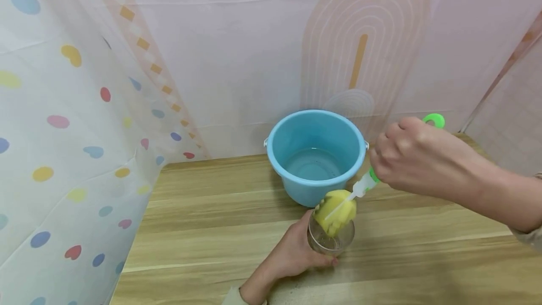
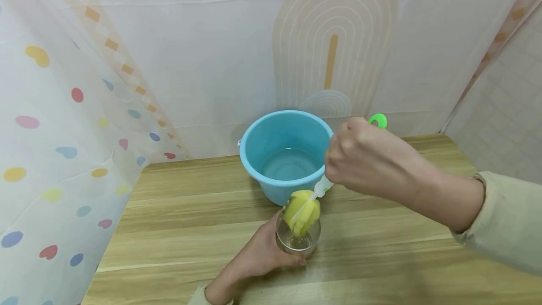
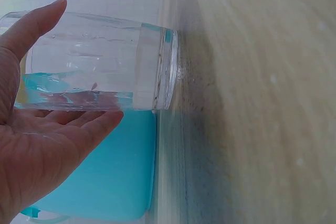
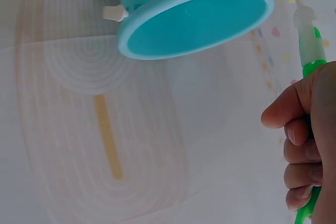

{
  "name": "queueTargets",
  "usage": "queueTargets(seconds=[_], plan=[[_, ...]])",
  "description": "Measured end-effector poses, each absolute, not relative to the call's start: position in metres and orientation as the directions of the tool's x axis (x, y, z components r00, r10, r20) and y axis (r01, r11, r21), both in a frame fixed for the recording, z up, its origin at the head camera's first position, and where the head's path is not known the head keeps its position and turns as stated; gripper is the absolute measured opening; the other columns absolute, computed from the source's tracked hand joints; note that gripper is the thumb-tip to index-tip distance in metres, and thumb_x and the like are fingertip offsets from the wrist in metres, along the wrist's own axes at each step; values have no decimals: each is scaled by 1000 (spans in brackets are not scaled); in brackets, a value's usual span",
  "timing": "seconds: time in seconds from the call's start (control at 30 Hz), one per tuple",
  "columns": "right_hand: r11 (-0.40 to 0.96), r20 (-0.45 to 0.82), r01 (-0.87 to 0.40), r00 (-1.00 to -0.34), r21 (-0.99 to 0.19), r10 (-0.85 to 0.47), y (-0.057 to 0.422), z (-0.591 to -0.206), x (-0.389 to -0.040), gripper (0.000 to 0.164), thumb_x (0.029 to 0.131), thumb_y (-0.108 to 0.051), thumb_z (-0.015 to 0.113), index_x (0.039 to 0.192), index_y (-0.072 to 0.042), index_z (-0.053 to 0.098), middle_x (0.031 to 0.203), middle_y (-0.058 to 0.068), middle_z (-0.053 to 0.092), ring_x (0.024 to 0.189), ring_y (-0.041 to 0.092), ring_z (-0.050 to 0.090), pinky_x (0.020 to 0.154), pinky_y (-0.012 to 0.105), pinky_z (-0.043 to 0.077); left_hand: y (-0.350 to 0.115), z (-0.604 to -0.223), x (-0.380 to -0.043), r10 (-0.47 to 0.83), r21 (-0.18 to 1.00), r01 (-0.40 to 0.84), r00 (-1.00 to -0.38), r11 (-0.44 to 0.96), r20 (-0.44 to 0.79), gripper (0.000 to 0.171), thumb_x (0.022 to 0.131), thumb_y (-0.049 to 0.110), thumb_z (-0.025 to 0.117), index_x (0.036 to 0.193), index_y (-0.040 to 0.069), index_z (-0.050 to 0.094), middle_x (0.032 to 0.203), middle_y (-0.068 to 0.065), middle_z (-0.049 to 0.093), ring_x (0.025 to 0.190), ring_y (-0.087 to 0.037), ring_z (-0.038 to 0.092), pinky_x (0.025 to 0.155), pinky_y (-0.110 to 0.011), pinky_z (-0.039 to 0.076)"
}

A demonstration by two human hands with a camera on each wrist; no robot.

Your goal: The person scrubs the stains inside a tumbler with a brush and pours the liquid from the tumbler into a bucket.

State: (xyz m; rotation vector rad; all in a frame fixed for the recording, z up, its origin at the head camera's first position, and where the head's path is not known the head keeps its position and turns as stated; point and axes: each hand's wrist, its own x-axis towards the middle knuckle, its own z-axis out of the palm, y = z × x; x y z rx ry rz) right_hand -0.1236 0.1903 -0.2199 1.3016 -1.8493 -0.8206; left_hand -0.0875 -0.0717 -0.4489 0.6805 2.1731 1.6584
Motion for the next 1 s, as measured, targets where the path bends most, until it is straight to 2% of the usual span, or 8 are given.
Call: queueTargets(seconds=[0.1, 0.2, 0.37, 0.6, 0.77, 1.0], plan=[[288, 189, -506, -238, 813, -953, 200, -221, -126, 35, 67, 19, 48, 63, -2, 21, 54, 9, 24, 48, 18, 24, 52, 24, 19, -72, -449, -88, 548, 960, 181, -836, 215, 35, 94, 72, 14, 99, 150, 24, 47, 139, 5, 61, 128, -17, 57, 111, -42, 44], [293, 188, -527, -245, 798, -951, 210, -224, -128, 31, 78, 21, 34, 64, -4, 22, 57, 5, 21, 50, 15, 22, 52, 24, 19, -71, -449, -88, 545, 959, 180, -838, 221, 31, 95, 72, 15, 99, 151, 24, 47, 140, 5, 60, 129, -19, 58, 111, -40, 45], [340, 237, -560, -251, 756, -939, 223, -230, -130, 33, 85, 19, 19, 65, -8, 18, 60, 1, 15, 52, 12, 19, 51, 24, 17, -70, -448, -87, 549, 958, 184, -835, 220, 35, 97, 71, 14, 99, 152, 23, 46, 141, 5, 59, 129, -23, 58, 110, -38, 45], [410, 347, -611, -226, 677, -910, 236, -240, -131, 32, 81, 15, 20, 65, -12, 14, 57, 0, 15, 51, 11, 15, 51, 24, 14, -69, -448, -87, 549, 961, 169, -835, 220, 21, 96, 71, 15, 98, 151, 22, 46, 141, 7, 59, 130, -22, 58, 112, -37, 44], [444, 388, -633, -235, 634, -891, 243, -242, -130, 31, 84, 10, 20, 63, -13, 15, 56, -1, 16, 50, 11, 15, 49, 24, 14, -69, -447, -86, 544, 962, 152, -839, 227, 4, 94, 72, 19, 99, 151, 22, 47, 141, 6, 59, 131, -22, 57, 112, -37, 43], [489, 462, -662, -236, 567, -855, 255, -249, -128, 26, 81, 5, 22, 64, -13, 18, 58, -1, 17, 51, 11, 13, 50, 24, 12, -70, -448, -86, 540, 955, 162, -841, 249, 2, 94, 71, 19, 99, 150, 19, 47, 142, -5, 61, 130, -21, 57, 111, -33, 43]])
